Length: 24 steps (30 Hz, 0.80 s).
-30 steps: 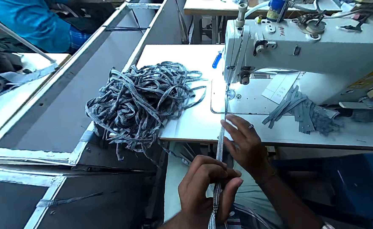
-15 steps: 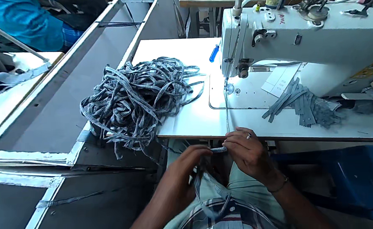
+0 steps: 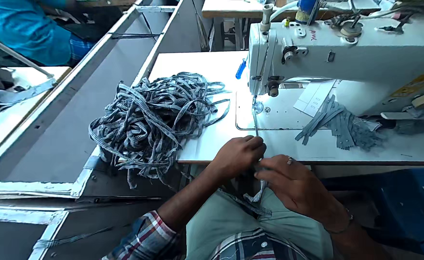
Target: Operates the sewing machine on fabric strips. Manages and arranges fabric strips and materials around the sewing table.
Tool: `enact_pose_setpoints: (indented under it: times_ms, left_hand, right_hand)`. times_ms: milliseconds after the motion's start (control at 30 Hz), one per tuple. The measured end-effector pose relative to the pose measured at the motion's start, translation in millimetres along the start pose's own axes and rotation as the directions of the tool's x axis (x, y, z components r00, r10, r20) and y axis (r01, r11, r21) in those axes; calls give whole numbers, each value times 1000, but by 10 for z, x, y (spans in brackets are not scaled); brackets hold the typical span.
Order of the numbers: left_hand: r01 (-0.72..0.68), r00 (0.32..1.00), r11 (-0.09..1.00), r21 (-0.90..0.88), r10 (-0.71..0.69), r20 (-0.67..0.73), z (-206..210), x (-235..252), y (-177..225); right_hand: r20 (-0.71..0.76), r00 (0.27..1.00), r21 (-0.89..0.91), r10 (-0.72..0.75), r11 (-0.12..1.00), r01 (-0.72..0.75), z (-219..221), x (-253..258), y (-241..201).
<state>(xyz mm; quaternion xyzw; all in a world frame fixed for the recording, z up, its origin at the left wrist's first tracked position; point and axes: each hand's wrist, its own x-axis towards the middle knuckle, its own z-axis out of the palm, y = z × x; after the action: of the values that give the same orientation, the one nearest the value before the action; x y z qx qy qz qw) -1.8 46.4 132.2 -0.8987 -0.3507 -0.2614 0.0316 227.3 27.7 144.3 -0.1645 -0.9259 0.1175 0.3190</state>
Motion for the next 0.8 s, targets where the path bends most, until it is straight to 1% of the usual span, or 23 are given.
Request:
enact_pose_setpoints:
  times_ms: [33, 100, 167, 233, 300, 367, 433, 533, 667, 800]
  left_hand:
    - [7, 999, 999, 36, -5, -46, 7, -58, 53]
    - [51, 987, 992, 113, -33, -156, 28, -176, 174]
    - [120, 964, 985, 128, -85, -250, 55, -274, 311]
    - [173, 939, 981, 93, -135, -316, 79, -327, 447]
    - [208, 919, 977, 53, -177, -351, 98, -378, 587]
    - [242, 903, 970, 23, -217, -370, 121, -452, 715]
    - [280, 889, 960, -21, -267, -371, 132, -549, 797]
    - [328, 868, 939, -108, -344, -357, 115, -675, 815]
    - [328, 881, 932, -156, -361, -306, 120, -805, 777]
    - [331, 876, 929, -167, -368, -313, 143, -804, 799]
  right_hand:
    - [-54, 997, 15, 54, 998, -53, -7, -10, 32]
    - [-133, 976, -23, 172, 984, -176, 39, 5, 177]
    - [-144, 959, -79, 244, 963, -257, 198, 67, 379]
    - [-111, 968, -108, 224, 966, -236, 410, 167, 524]
    - [-117, 980, -99, 158, 980, -170, 593, 245, 576]
    - [-162, 983, -68, 83, 993, -95, 706, 249, 585]
    - [-148, 988, -81, 51, 995, -64, 723, 201, 529]
    - [-110, 991, -121, 71, 989, -84, 727, 11, 407]
    - [-204, 977, -119, 65, 989, -90, 799, -190, 361]
    - [-227, 967, -119, 116, 982, -146, 807, -110, 339]
